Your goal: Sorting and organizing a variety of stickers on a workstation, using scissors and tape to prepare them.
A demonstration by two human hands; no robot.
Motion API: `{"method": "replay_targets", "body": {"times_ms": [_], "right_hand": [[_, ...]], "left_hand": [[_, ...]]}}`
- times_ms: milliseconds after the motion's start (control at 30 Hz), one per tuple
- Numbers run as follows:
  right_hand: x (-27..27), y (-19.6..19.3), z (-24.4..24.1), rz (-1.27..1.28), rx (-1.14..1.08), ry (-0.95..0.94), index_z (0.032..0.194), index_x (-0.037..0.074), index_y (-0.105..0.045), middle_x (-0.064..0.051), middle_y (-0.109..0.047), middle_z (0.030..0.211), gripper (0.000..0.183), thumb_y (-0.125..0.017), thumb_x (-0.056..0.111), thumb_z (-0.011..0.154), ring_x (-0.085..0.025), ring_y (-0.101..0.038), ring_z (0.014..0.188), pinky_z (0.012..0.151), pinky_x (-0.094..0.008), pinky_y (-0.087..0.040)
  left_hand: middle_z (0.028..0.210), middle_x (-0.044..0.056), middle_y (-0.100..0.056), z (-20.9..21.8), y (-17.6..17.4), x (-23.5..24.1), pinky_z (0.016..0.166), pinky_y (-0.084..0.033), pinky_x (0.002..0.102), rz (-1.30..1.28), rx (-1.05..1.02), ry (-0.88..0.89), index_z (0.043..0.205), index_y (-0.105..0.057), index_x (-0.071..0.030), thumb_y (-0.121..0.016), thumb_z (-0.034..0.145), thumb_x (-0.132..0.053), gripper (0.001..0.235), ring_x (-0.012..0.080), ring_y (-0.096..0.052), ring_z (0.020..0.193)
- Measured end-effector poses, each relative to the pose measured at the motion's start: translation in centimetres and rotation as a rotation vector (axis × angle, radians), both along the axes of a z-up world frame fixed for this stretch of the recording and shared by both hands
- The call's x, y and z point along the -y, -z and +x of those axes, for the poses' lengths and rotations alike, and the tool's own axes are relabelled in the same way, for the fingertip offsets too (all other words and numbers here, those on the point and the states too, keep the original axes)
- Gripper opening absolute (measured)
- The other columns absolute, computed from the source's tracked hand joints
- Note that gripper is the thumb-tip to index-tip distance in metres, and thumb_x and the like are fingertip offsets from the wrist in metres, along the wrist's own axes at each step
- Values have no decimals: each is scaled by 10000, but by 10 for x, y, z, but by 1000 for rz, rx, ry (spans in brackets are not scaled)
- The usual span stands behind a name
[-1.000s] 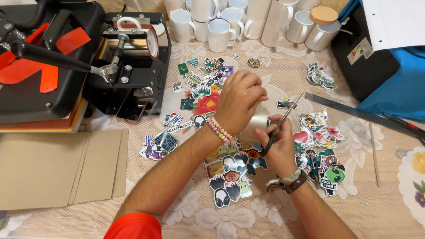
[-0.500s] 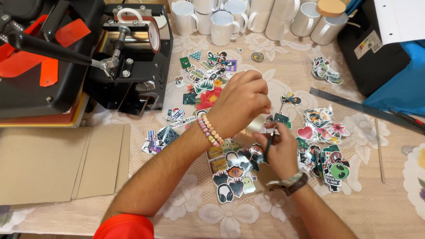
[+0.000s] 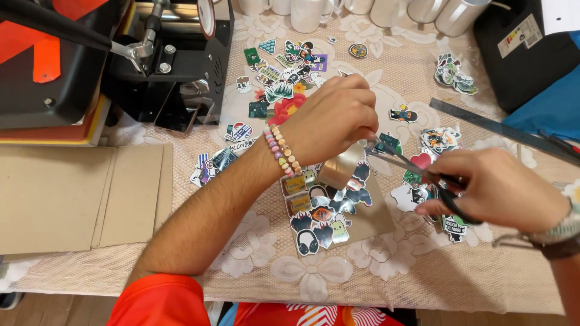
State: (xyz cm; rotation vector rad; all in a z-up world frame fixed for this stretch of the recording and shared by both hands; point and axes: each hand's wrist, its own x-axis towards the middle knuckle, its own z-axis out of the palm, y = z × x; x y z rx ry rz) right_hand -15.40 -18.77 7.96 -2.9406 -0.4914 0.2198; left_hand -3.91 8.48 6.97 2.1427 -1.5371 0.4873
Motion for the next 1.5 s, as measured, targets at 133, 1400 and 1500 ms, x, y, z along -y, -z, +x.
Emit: {"method": "replay_targets", "body": {"times_ms": [133, 1400, 1500], "right_hand": [[-14, -18, 20, -47, -10, 2, 889, 277, -787, 59, -653, 615, 473, -914, 595, 563, -151, -602, 548, 580, -315, -447], [-3, 5, 56, -13, 63, -228, 793, 204, -729, 19, -628, 614, 516, -937, 602, 539, -219, -416, 608, 603, -306, -481], [-5, 10, 57, -79, 33, -121, 750, 247, -722, 82, -662, 626, 481, -940, 616, 533, -170, -494, 612, 612, -283, -465]], "left_hand": [[805, -40, -644, 0, 1, 4, 789, -419, 419, 8, -10, -10, 823, -767, -177, -760, 876, -243, 85, 243, -538, 924], [888, 31, -705, 59, -40, -86, 862, -438, 407, -93, -75, 13, 925, -751, -96, -774, 947, -218, 126, 227, -595, 886], [741, 25, -694, 94, -50, -160, 661, -458, 367, 88, -176, -282, 788, -769, -95, -889, 902, -313, 273, 163, -614, 666]]}}
